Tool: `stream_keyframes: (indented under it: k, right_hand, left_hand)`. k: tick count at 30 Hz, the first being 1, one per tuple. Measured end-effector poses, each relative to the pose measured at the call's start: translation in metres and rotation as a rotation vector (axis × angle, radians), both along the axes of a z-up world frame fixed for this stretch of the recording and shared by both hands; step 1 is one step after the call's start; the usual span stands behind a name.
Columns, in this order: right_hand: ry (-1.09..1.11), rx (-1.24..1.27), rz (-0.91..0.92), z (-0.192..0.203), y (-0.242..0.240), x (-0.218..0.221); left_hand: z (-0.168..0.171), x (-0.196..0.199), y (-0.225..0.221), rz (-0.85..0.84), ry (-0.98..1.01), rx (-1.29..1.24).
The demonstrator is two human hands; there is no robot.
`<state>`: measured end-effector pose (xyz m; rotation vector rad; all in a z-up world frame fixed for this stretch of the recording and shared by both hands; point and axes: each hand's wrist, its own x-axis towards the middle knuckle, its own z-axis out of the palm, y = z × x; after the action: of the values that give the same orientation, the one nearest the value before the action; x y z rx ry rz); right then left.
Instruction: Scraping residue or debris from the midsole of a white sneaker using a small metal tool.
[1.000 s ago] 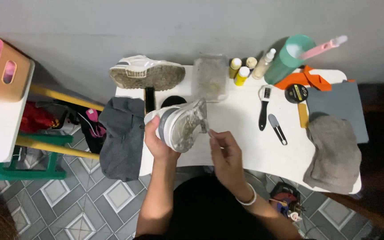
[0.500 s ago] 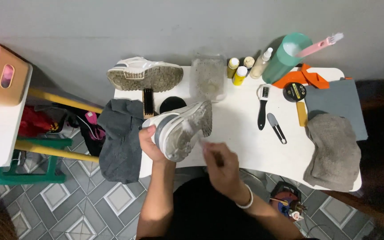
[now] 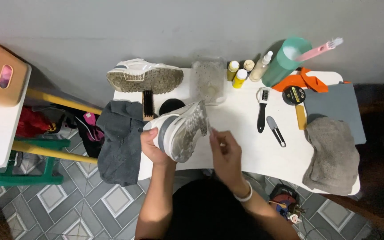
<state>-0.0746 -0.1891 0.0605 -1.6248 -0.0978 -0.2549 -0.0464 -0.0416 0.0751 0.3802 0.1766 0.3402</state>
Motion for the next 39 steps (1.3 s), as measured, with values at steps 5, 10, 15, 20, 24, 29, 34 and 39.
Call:
stream_keyframes:
  k: [5, 10, 15, 20, 24, 29, 34, 39]
  right_hand:
    - [-0.194, -0.055, 0.066, 0.034, 0.01, -0.026]
    - [-0.201, -0.004, 0.066, 0.04, 0.008, -0.017]
    - [-0.263, -0.121, 0.073, 0.039, 0.006, -0.016]
    - [-0.298, -0.202, 0.171, 0.049, 0.002, -0.027]
    - [-0.055, -0.064, 0.17, 0.027, -0.026, -0.021]
    - [-0.145, -0.246, 0.344, 0.03, -0.063, -0.02]
    - [-0.178, -0.261, 0.503, 0.031, -0.078, -0.008]
    - [-0.071, -0.347, 0.458, 0.05, -0.074, -0.002]
  left_hand:
    - [0.001, 0.003, -0.002, 0.011, 0.104, -0.077]
    - [0.011, -0.001, -0.005, 0.017, 0.153, -0.069]
    - [0.003, 0.0, -0.001, -0.022, 0.169, -0.091]
    - [-0.045, 0.001, 0.02, -0.143, 0.04, -0.094]
    - [-0.086, -0.009, 0.036, -0.296, -0.16, -0.02]
    - [-0.116, -0.019, 0.057, -0.137, -0.012, 0.47]
    - [-0.031, -0.011, 0.049, -0.284, -0.229, 0.803]
    - [-0.011, -0.012, 0.041, -0.349, -0.324, 0.843]
